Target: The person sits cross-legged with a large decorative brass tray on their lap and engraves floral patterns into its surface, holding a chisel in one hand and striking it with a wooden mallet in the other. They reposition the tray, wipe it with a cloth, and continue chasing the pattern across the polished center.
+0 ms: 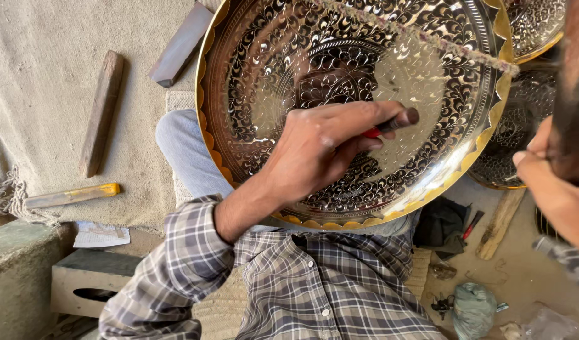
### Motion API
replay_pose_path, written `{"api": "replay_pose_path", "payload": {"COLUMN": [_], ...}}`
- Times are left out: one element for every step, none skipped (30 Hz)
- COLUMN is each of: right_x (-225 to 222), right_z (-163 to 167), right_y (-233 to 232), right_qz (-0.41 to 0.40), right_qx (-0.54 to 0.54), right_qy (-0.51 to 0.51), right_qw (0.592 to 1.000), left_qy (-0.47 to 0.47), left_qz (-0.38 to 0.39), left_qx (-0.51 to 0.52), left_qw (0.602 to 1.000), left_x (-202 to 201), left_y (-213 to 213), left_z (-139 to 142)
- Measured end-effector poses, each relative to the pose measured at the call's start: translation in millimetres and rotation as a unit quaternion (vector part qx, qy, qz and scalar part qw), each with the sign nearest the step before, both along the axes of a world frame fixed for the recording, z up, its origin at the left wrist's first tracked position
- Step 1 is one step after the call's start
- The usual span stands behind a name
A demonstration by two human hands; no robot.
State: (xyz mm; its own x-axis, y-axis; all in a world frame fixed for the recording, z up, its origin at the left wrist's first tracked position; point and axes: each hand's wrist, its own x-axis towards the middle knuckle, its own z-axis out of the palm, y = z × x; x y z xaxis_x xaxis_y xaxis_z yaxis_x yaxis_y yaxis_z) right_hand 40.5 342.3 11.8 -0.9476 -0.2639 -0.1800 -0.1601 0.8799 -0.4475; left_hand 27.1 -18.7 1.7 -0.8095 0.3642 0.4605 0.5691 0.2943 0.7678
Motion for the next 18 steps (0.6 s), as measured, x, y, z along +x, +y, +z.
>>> {"api": "replay_pose_path", "payload": {"right_x": [12.8,25.8,39.8,49.1,58.3,64.7,69.5,74.5,79.2,84.8,91.2,99.2,104.3,110.3,112.8,116.3,117.3,119.4], "right_z": [1.7,4.7,9.0,9.3,10.1,4.0,1.1,-3.1,-6.5,-10.1,-13.7,-17.5,-21.1,-25.0,-29.7,-35.1,-39.5,-44.8], "right_y": [-0.7,-2.2,-4.2,-7.4,-10.4,-16.8,-20.1,-23.5,-26.3,-29.1,-32.2,-36.1,-37.7,-39.7,-39.9,-41.2,-40.3,-41.5], "right_qz": [-0.005,-0.009,-0.014,-0.026,-0.037,-0.057,-0.052,-0.046,-0.014,0.019,-0.022,-0.064,-0.075,-0.086,-0.067,-0.068,-0.069,-0.094], "right_qx": [-0.024,-0.047,-0.070,-0.079,-0.087,-0.081,-0.090,-0.099,-0.123,-0.146,-0.122,-0.098,-0.100,-0.101,-0.126,-0.155,-0.182,-0.215], "right_qy": [0.027,0.056,0.083,0.094,0.105,0.101,0.117,0.132,0.162,0.190,0.166,0.144,0.146,0.149,0.178,0.190,0.202,0.199], "right_qw": [0.999,0.997,0.994,0.992,0.990,0.990,0.988,0.985,0.979,0.971,0.978,0.983,0.981,0.980,0.974,0.967,0.960,0.952], "left_qy": [-0.019,-0.036,-0.054,-0.056,-0.062,-0.066,-0.054,-0.042,-0.029,-0.023,-0.019,-0.014,-0.023,-0.030,-0.035,-0.044,-0.055,-0.067], "left_qz": [-0.022,-0.045,-0.068,-0.096,-0.123,-0.150,-0.167,-0.185,-0.204,-0.219,-0.232,-0.246,-0.256,-0.268,-0.281,-0.301,-0.318,-0.336], "left_qx": [-0.016,-0.031,-0.045,-0.041,-0.036,-0.032,-0.033,-0.033,-0.032,-0.031,-0.032,-0.034,-0.030,-0.027,-0.023,-0.029,-0.034,-0.039], "left_qw": [0.999,0.998,0.995,0.993,0.990,0.986,0.984,0.981,0.978,0.975,0.972,0.969,0.966,0.963,0.959,0.952,0.946,0.939], "left_x": [-3.5,-7.5,-10.9,-14.9,-18.1,-21.4,-25.1,-28.4,-32.0,-34.9,-36.7,-38.1,-39.2,-40.5,-42.4,-44.0,-45.2,-45.9], "left_y": [-0.2,0.5,1.4,1.2,-0.1,-1.0,-0.8,0.7,2.2,4.3,6.3,7.2,7.3,8.0,8.8,10.1,9.9,9.5], "left_z": [-0.6,-1.4,-2.2,-2.9,-3.4,-3.8,-4.1,-4.4,-4.6,-4.6,-4.3,-3.6,-2.7,-1.7,-0.3,1.2,3.1,5.1]}}
